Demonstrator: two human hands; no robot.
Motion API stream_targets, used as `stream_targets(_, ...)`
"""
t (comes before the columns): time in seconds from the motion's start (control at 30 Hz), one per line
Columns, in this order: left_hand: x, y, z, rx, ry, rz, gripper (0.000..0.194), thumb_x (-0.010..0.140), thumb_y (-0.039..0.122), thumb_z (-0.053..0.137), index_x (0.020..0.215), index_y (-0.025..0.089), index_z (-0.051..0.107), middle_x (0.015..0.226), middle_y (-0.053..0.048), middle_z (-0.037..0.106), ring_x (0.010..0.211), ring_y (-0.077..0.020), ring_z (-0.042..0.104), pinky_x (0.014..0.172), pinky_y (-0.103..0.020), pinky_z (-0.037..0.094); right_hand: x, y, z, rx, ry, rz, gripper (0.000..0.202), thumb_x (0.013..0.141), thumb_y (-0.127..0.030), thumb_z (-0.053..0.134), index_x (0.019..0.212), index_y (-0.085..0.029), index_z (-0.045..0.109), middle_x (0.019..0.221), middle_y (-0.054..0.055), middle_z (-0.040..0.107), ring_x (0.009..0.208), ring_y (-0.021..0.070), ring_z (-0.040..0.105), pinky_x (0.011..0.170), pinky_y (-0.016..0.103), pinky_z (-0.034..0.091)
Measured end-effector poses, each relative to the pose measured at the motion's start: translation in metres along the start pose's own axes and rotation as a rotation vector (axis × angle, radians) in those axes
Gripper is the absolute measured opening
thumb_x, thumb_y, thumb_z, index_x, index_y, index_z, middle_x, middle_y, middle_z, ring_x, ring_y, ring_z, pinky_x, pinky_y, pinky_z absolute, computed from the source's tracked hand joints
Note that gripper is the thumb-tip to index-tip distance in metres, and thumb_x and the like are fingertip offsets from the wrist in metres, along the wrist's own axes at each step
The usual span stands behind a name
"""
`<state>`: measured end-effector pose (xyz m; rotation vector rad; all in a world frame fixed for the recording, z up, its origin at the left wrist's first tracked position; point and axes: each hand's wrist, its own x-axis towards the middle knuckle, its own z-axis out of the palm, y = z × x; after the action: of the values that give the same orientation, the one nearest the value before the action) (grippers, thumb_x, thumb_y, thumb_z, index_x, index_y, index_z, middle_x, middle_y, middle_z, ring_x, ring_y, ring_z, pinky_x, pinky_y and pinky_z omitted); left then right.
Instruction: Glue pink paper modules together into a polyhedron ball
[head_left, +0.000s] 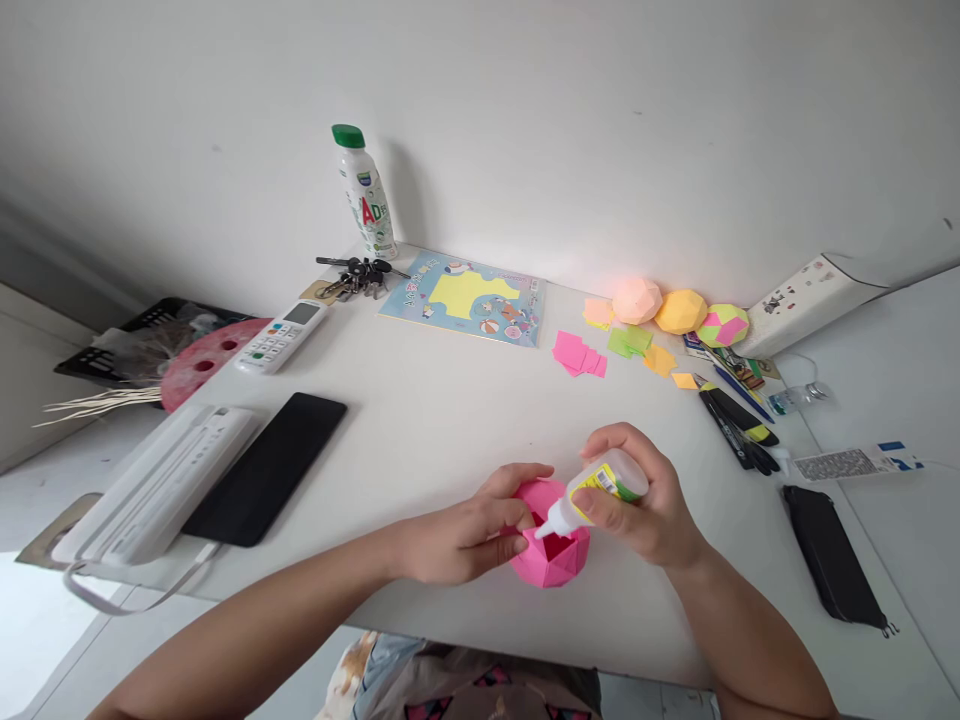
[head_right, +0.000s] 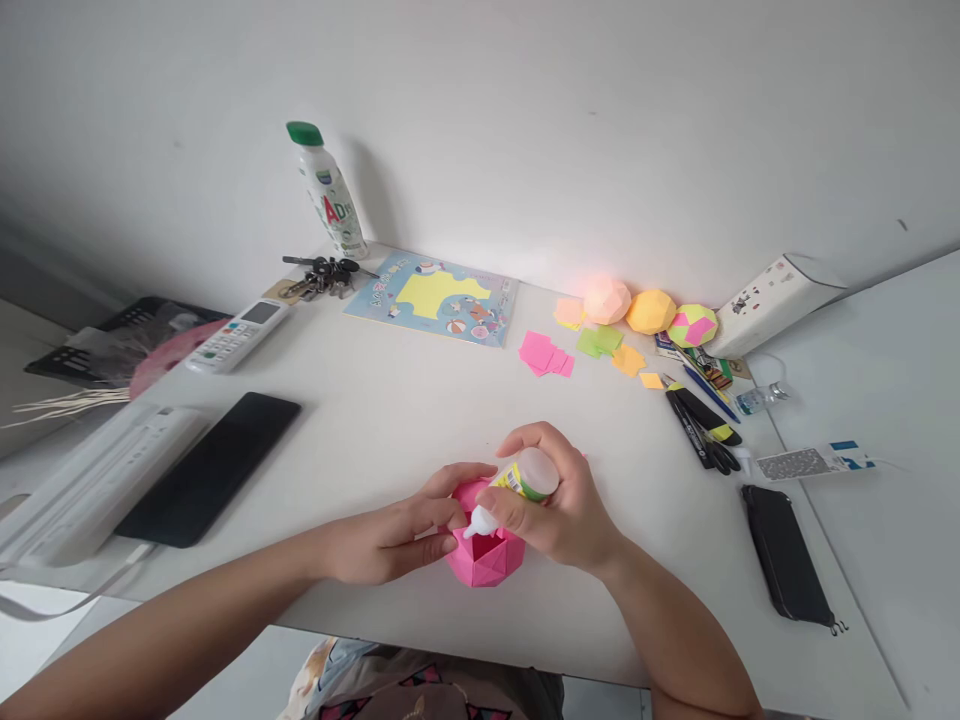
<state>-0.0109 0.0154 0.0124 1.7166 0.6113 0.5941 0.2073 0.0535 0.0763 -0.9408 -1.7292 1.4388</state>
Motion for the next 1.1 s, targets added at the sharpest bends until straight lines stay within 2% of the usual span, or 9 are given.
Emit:
stream_targets(0.23, 0.002, 0.003, -0.001, 0.054, 0.052, 0.058, 0.022, 0.099, 0.029, 0.042, 0.093, 0.017, 0.059, 0.143, -0.015, 0.035, 0.139, -0.032, 0.031, 0.111, -0.053, 0.035, 0.013, 0.005, -0.008, 0.07, -0.009, 0.227, 0.031, 0.074, -0.038, 0.076, 0.09, -0.022, 0.055, 0.053, -0.01, 0.037, 0.047, 0.0076, 0.032, 0.043, 0.02, 0.03)
stream_targets(0.33, 0.002, 0.003, -0.002, 0.064, 0.061, 0.062, 0.025, 0.1, 0.031, 0.041, 0.094, 0.017, 0.061, 0.141, -0.015, 0.037, 0.137, -0.0319, 0.033, 0.111, -0.052, 0.035, 0.018, 0.009, -0.01, 0.111, -0.013, 0.288, 0.032, 0.076, -0.043, 0.074, 0.09, -0.023, 0.054, 0.052, -0.01, 0.039, 0.047, 0.0078, 0.032, 0.043, 0.02, 0.03)
stream_targets(0.7, 0.001, 0.003, -0.002, 0.073, 0.056, 0.082, 0.022, 0.099, 0.029, 0.043, 0.091, 0.017, 0.06, 0.139, -0.015, 0.039, 0.135, -0.0308, 0.036, 0.109, -0.05, 0.037, 0.022, 0.018, -0.012, 0.216, -0.029, 0.275, 0.03, 0.076, -0.042, 0.075, 0.086, -0.023, 0.055, 0.056, -0.007, 0.049, 0.049, 0.0087, 0.039, 0.044, 0.02, 0.033)
stream_targets(0.9, 0.001, 0.004, -0.003, 0.065, 0.062, 0.079, 0.024, 0.099, 0.031, 0.043, 0.089, 0.018, 0.061, 0.139, -0.013, 0.04, 0.133, -0.0301, 0.038, 0.108, -0.05, 0.038, 0.025, 0.019, -0.011, 0.251, -0.049, 0.292, 0.027, 0.075, -0.04, 0.073, 0.085, -0.022, 0.055, 0.055, -0.007, 0.048, 0.049, 0.009, 0.04, 0.045, 0.021, 0.033)
stream_targets(1.1, 0.002, 0.005, -0.003, 0.037, 0.05, 0.076, 0.019, 0.097, 0.026, 0.045, 0.089, 0.018, 0.06, 0.14, -0.013, 0.04, 0.134, -0.0292, 0.037, 0.111, -0.05, 0.036, 0.03, 0.025, -0.009, 0.29, -0.125, 0.346, 0.024, 0.078, -0.037, 0.069, 0.087, -0.021, 0.054, 0.055, -0.007, 0.053, 0.047, 0.0097, 0.041, 0.046, 0.022, 0.033)
